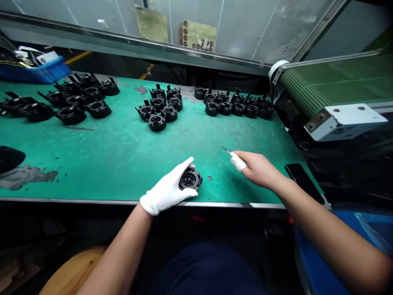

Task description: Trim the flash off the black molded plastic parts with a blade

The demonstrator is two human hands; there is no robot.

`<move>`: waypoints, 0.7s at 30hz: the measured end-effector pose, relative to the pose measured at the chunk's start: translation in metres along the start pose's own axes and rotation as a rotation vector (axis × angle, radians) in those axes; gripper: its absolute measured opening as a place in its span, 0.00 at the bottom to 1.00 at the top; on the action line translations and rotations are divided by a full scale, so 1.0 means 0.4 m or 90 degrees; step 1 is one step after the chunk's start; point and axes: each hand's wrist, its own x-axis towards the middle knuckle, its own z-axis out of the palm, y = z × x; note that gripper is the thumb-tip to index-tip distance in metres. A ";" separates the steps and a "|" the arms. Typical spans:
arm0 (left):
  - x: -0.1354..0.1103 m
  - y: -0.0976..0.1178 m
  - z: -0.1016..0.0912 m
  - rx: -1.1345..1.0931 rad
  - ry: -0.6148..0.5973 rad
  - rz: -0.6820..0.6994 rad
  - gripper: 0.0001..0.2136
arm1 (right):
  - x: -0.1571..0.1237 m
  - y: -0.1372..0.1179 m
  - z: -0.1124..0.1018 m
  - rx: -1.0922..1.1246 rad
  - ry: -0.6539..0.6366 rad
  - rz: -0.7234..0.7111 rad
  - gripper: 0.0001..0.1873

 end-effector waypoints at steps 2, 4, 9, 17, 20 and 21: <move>-0.010 0.009 0.001 -0.015 -0.018 -0.006 0.44 | -0.042 -0.039 0.033 0.076 -0.013 -0.085 0.21; -0.020 0.020 0.010 -0.016 -0.012 -0.022 0.44 | -0.072 -0.072 0.068 0.143 -0.031 -0.145 0.23; -0.030 0.056 0.076 0.007 0.149 -0.064 0.47 | -0.075 -0.093 0.114 0.158 -0.073 -0.131 0.23; -0.009 0.063 0.146 0.080 0.287 -0.074 0.43 | -0.013 -0.104 0.093 0.103 -0.145 -0.205 0.22; -0.009 0.061 0.142 0.086 0.286 -0.072 0.42 | -0.014 -0.116 0.083 0.057 -0.144 -0.192 0.22; -0.010 0.061 0.141 0.088 0.287 -0.073 0.41 | -0.017 -0.120 0.081 0.041 -0.141 -0.181 0.22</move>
